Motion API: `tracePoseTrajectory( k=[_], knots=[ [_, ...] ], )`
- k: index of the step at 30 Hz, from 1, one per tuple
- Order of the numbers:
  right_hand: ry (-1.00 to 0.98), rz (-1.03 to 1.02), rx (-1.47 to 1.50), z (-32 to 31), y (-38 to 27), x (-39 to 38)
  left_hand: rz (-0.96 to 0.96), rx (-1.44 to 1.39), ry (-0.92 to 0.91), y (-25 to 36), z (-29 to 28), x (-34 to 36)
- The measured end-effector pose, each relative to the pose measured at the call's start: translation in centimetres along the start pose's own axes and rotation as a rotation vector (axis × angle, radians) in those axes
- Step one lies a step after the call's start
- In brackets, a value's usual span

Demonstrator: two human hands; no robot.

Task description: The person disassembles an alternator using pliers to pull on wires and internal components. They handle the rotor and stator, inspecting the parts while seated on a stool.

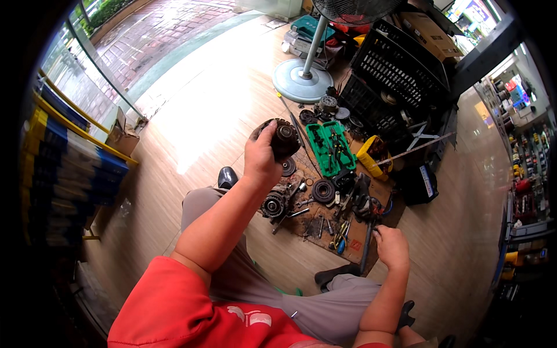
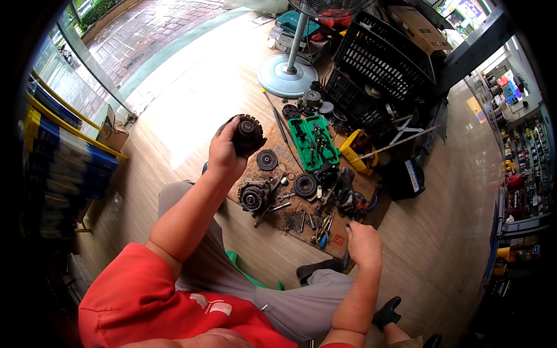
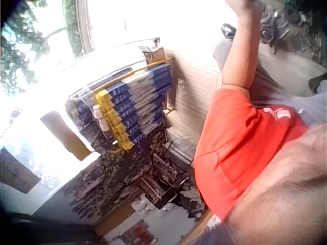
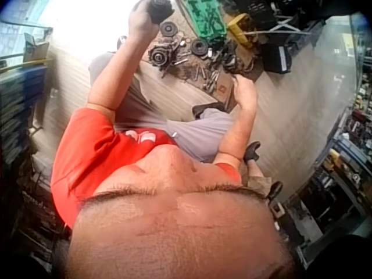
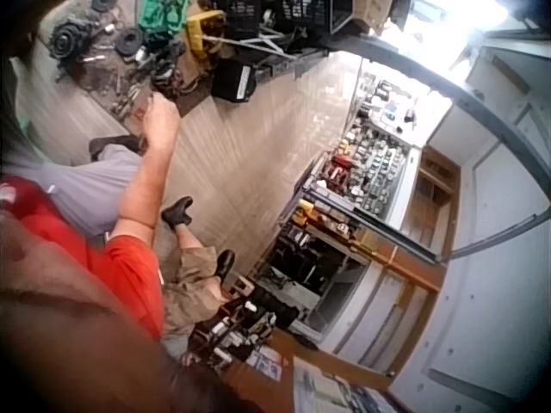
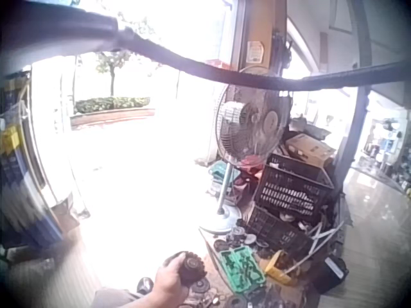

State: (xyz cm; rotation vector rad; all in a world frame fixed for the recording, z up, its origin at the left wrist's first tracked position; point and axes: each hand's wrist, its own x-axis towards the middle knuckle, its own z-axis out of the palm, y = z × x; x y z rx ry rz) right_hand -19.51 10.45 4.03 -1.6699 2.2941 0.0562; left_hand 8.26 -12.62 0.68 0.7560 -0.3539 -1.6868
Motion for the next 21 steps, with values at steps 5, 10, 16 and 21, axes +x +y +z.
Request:
tracePoseTrajectory(
  k=[5, 10, 16, 21],
  knots=[
    [-0.045, -0.014, -0.049, 0.3, 0.2, 0.1, -0.013, 0.011, 0.000, -0.1, -0.1, 0.0],
    [-0.073, 0.033, -0.075, 0.2, 0.2, 0.2, -0.031, 0.002, 0.012, 0.0, 0.0, -0.3],
    [-0.073, 0.117, -0.042, -0.1, -0.3, 0.6, -0.023, 0.019, 0.015, -0.1, 0.1, -0.5],
    [-0.036, 0.043, 0.155, 0.1, -1.4, 1.0, -0.046, 0.025, -0.009, -0.5, 0.2, -0.8]
  ],
)
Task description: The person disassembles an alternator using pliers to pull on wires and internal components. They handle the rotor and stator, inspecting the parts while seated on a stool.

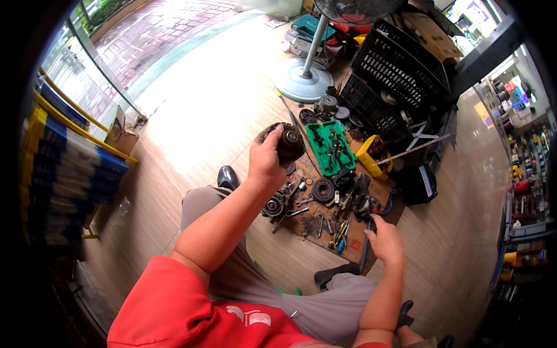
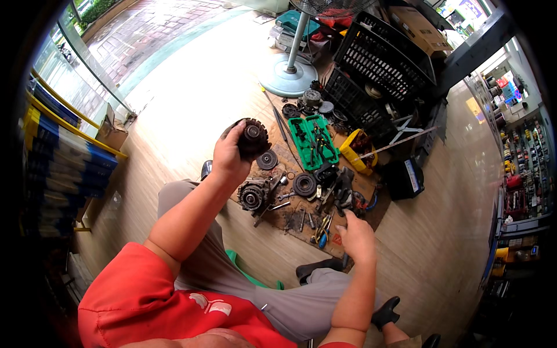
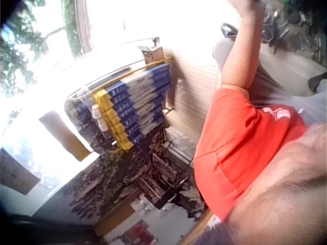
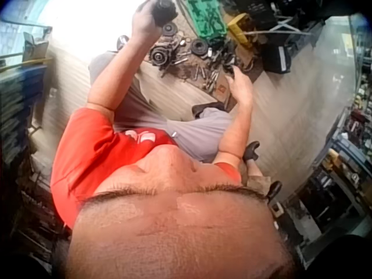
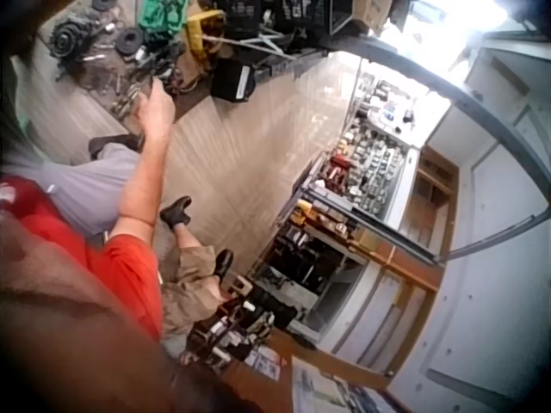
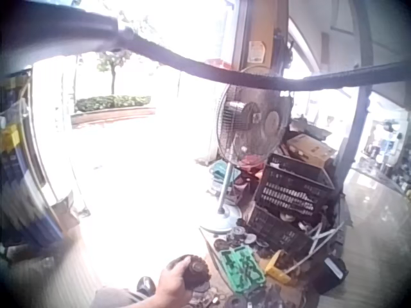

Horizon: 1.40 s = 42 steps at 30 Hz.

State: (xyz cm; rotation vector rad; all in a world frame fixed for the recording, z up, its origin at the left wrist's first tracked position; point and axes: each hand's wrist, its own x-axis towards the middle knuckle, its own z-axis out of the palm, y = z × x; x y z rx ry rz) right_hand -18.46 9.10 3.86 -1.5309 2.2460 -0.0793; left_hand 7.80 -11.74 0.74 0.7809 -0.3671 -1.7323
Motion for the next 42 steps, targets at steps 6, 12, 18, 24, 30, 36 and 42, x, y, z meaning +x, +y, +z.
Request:
tracePoseTrajectory(
  k=[6, 12, 18, 24, 30, 36, 42],
  knots=[
    [0.193, -0.163, 0.224, 0.6, -1.4, 0.9, -0.034, -0.029, 0.002, -1.0, 0.9, -0.7],
    [0.233, -0.331, 0.231, 0.4, -2.4, 1.2, -0.035, -0.026, -0.027, -1.5, 1.3, -0.8],
    [0.326, -0.567, 0.309, 3.5, -5.6, 0.8, -0.062, -0.039, -0.035, -2.4, 1.5, -1.4],
    [0.440, -0.754, 0.143, 4.3, -6.7, 0.9, -0.083, -0.047, -0.009, -2.4, 1.8, -1.7],
    [0.306, -0.556, 0.011, 4.9, -6.2, 0.8, -0.052, -0.068, -0.005, -1.9, 1.7, -1.4],
    [0.081, -0.346, -0.094, 4.9, -6.0, 0.5, -0.065, -0.056, -0.012, -1.7, 1.7, -1.6],
    [-0.061, -0.229, -0.228, 3.8, -5.1, 0.8, -0.053, -0.057, 0.001, -1.7, 1.8, -1.5]
  ],
)
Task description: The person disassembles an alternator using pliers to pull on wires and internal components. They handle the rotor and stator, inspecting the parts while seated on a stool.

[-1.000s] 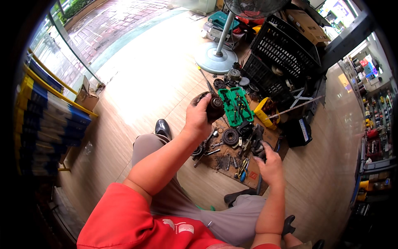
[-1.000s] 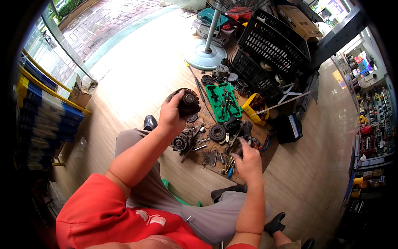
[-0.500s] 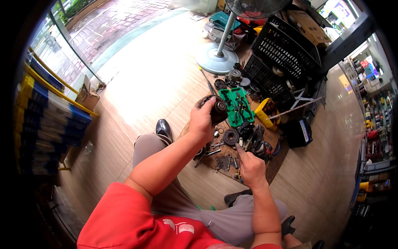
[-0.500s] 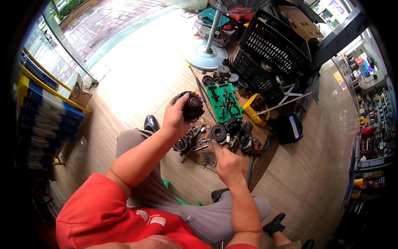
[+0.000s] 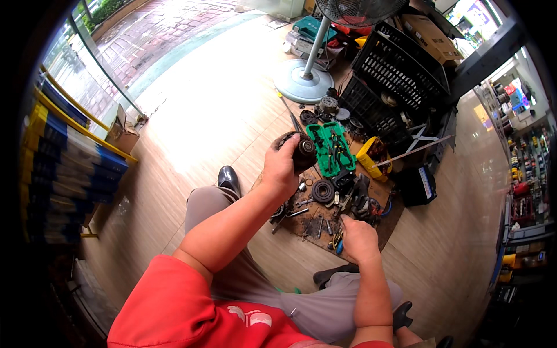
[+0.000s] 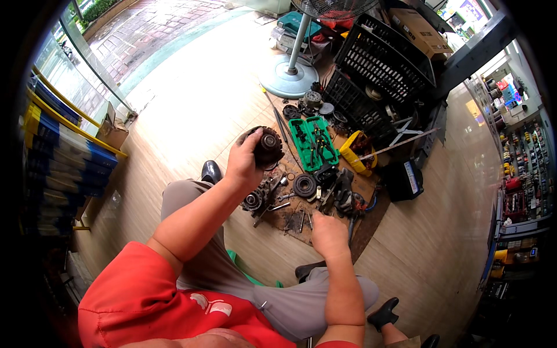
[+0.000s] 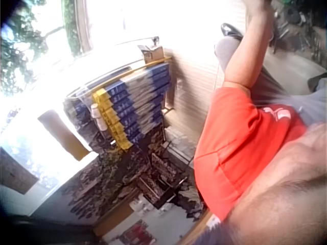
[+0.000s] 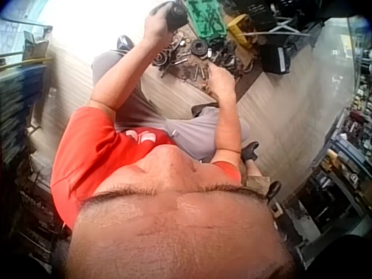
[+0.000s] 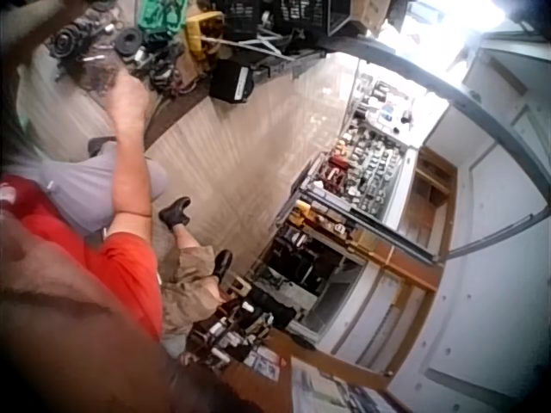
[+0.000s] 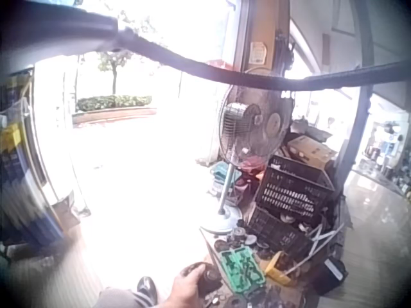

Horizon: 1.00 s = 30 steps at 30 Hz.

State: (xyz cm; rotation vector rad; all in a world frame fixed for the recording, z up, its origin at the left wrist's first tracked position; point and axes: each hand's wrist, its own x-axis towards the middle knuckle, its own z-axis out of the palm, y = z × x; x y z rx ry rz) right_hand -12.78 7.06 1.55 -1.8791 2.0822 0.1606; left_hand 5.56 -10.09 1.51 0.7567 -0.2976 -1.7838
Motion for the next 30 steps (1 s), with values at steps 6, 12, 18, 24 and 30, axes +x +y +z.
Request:
tracePoseTrajectory(
  k=[6, 12, 18, 24, 30],
  knots=[
    [0.035, -0.055, 0.160, -0.1, 0.5, -0.1, -0.001, 0.003, -0.009, -0.2, -0.2, 0.0],
    [0.180, -0.155, 0.357, 1.0, -1.1, -0.1, -0.044, 0.059, -0.050, -1.8, -0.9, -0.5],
    [0.277, -0.261, 0.398, 1.6, -1.8, 0.0, -0.067, 0.060, -0.049, -2.7, -0.9, -0.5],
    [0.394, -0.260, 0.387, 1.9, -1.6, 0.3, -0.056, 0.054, -0.046, -2.8, -1.1, -0.2],
    [0.368, -0.141, 0.481, 1.3, -2.0, 0.0, -0.128, 0.025, -0.068, -3.3, -1.4, -0.8]
  ],
)
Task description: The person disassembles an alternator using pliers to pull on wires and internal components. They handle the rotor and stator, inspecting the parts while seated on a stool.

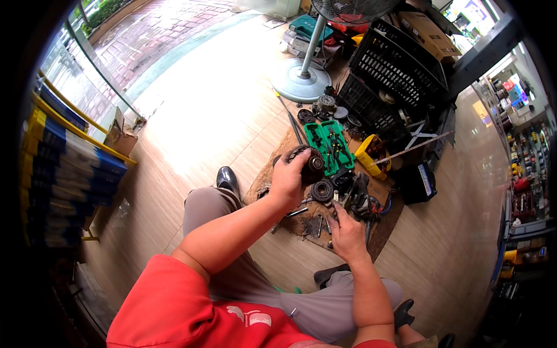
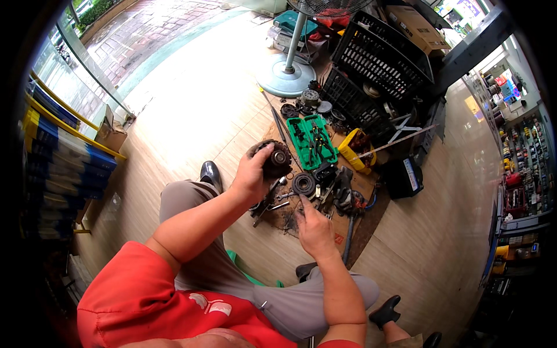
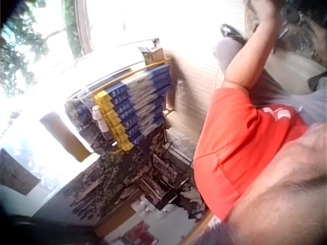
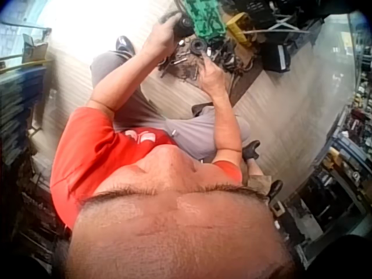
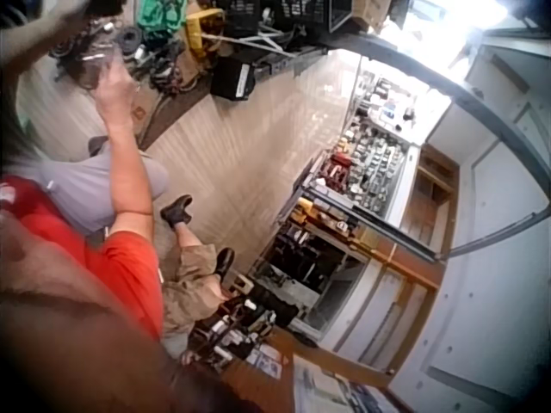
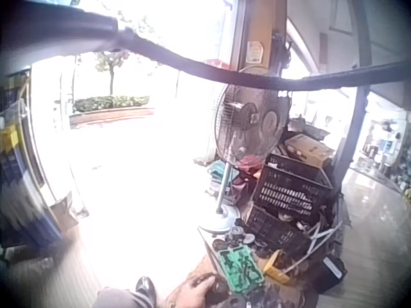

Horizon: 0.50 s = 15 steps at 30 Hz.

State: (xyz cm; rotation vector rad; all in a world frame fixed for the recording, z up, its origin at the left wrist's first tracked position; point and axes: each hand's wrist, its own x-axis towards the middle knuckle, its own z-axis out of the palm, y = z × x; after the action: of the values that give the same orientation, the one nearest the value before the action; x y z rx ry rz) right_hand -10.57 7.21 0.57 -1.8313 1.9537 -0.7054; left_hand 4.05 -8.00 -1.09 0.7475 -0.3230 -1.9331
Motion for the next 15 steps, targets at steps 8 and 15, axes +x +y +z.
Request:
tracePoseTrajectory(
  k=[8, 15],
  knots=[
    [0.059, -0.013, 0.019, 0.06, -0.24, 0.55, -0.013, -0.024, -0.009, -0.62, 0.69, -0.79],
    [0.012, 0.052, -0.003, 0.03, 0.06, 0.59, 0.010, -0.032, -0.048, 0.16, 0.74, -0.50]
  ],
)
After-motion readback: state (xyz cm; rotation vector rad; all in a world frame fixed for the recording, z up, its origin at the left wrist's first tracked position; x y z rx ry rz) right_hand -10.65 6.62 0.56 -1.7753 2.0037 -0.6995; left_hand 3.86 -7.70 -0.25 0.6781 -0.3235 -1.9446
